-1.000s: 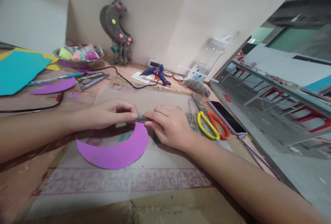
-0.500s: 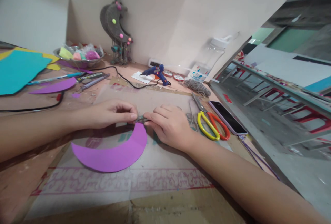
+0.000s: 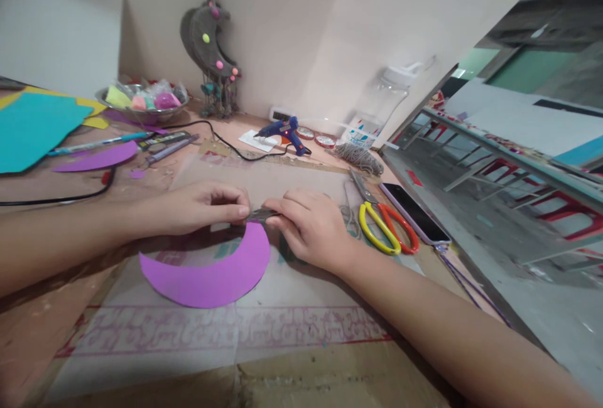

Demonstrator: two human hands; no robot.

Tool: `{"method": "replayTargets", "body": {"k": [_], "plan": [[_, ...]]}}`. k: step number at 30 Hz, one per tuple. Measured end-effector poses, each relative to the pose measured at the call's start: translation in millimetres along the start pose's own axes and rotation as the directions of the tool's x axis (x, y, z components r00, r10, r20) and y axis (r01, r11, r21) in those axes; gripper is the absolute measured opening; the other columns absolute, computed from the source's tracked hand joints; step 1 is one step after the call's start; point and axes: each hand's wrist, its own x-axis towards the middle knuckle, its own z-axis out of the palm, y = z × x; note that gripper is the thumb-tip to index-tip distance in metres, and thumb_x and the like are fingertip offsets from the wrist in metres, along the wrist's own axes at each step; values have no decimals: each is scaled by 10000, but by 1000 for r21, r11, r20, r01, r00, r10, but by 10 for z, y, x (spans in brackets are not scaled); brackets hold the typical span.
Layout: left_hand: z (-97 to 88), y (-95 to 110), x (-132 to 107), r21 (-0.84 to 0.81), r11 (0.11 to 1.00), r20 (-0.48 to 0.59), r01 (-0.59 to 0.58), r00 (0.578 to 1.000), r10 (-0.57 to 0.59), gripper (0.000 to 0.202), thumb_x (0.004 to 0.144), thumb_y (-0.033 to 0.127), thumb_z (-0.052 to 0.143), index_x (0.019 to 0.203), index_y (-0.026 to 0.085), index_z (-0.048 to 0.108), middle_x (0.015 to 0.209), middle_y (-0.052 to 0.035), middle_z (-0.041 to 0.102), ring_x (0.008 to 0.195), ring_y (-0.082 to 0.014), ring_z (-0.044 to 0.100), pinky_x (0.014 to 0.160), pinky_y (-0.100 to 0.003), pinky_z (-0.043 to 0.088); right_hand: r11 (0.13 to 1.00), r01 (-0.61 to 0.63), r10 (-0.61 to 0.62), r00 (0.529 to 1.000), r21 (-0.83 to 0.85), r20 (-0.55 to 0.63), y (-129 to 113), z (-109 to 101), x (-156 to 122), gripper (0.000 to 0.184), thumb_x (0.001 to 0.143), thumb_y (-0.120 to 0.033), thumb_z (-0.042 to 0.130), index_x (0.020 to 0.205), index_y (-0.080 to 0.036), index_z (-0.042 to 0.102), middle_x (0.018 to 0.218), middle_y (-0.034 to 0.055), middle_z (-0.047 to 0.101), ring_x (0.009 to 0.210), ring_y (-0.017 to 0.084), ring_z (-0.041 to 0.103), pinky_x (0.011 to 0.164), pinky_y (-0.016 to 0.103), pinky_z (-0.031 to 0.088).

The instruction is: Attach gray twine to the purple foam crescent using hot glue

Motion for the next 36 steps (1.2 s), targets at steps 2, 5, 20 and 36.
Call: {"method": "replayTargets", "body": {"k": [2, 5, 20, 36], "plan": [[0, 5, 1, 8, 1000, 1, 8, 1000, -8, 214, 840, 311, 492, 742, 140, 573, 631, 32, 515, 548, -78, 436, 491, -182, 318, 999, -15, 15, 1000, 30, -1, 0, -4, -4, 234, 894, -274, 487, 1032, -135, 616, 752, 46, 587, 686, 148, 509, 631, 274, 368], [-1, 10, 1, 17, 1000, 4, 7, 1000, -7, 221, 844, 323, 487, 749, 142, 572, 642, 29, 531, 549, -78, 443, 484, -178, 318, 1000, -9, 9, 1000, 12, 24, -15, -7, -1, 237, 893, -286, 490, 1036, -146, 617, 757, 44, 590, 690, 150, 505, 633, 278, 359], [5, 21, -5, -9, 1000, 0, -11, 1000, 11, 189, 830, 266, 502, 705, 137, 559, 613, 41, 511, 537, -72, 430, 549, -195, 347, 999, 26, -23, 998, -44, 66, -43, 7, 11, 238, 902, -287, 486, 1034, -153, 631, 737, 37, 590, 687, 149, 505, 627, 282, 339], [12, 39, -7, 1, 1000, 6, 3, 1000, -3, 186, 837, 257, 500, 704, 138, 553, 595, 42, 504, 501, -60, 415, 478, -169, 309, 998, 46, -43, 998, -54, 51, -27, 25, 15, 219, 914, -283, 470, 1002, -169, 634, 718, 28, 608, 659, 139, 510, 613, 275, 339]]}}
